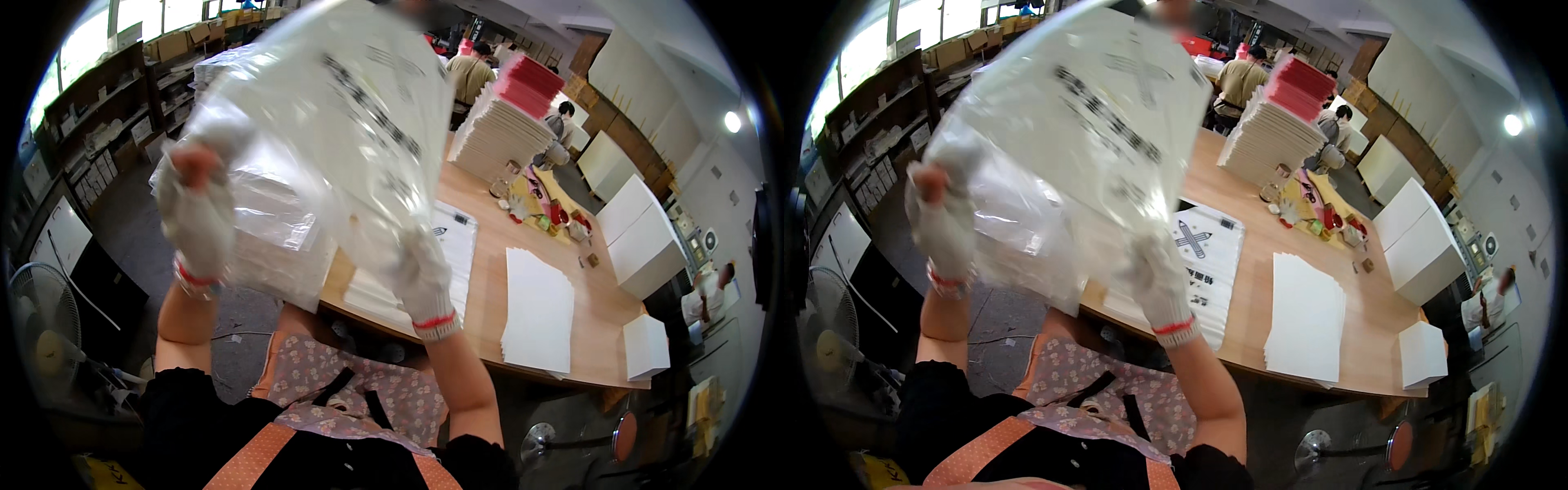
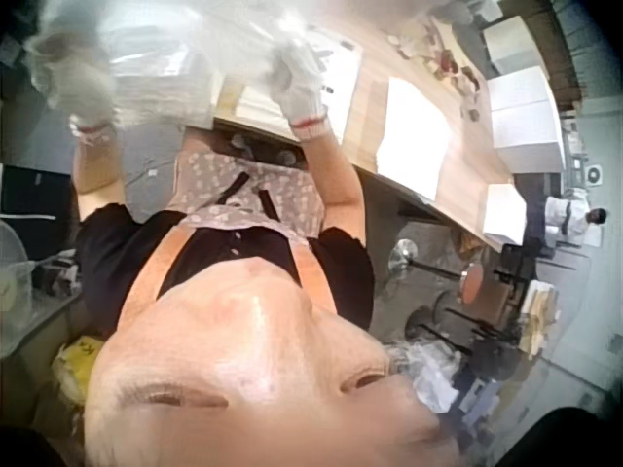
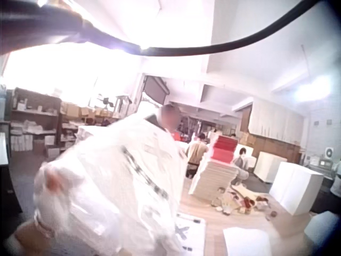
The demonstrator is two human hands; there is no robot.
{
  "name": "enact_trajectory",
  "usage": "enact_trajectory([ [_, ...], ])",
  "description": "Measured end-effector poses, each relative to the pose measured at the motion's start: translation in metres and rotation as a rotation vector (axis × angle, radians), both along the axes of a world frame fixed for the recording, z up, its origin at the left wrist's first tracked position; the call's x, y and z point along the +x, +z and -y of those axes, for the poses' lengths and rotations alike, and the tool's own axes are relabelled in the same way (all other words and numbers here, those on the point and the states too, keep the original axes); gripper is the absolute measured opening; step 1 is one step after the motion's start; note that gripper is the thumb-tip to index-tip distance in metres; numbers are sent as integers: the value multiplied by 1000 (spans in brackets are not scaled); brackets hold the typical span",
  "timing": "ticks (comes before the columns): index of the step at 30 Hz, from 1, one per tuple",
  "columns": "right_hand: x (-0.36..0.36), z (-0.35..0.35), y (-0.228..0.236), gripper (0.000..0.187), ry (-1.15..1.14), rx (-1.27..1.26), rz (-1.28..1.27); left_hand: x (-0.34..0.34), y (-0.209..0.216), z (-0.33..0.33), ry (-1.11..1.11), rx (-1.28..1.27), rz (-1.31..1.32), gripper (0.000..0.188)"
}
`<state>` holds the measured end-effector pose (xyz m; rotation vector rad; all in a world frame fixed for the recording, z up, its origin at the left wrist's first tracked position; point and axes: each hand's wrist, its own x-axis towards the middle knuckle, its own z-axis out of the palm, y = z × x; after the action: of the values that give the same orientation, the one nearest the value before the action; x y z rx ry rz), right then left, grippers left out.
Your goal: The person packs white paper sheets into clear plastic bags at a wooden table. They repeatedly pick up stacks of paper, insert them into bags, and place the filled bags on a growing pile.
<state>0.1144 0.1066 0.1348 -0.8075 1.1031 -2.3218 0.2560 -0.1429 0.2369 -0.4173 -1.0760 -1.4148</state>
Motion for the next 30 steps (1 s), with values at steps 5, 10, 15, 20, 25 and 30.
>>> enact_trajectory([
  [5,46,93,45,30,370,175,100,-2,-15,164,-139,97,-99,14],
  [10,58,114,42,32,151,328,198,29,-100,192,-73,393,242,18],
  [15,43,98,1,33,102,162,312,57,-226,167,18,513,375,21],
  [20,36,36,-61,37,213,354,347,83,-373,122,4,562,642,23],
  [25,17,-42,-112,36,-70,587,324,94,-289,143,403,253,350,29],
  [30,-9,-12,-21,39,-132,684,22,86,-76,229,756,-222,538,30],
])
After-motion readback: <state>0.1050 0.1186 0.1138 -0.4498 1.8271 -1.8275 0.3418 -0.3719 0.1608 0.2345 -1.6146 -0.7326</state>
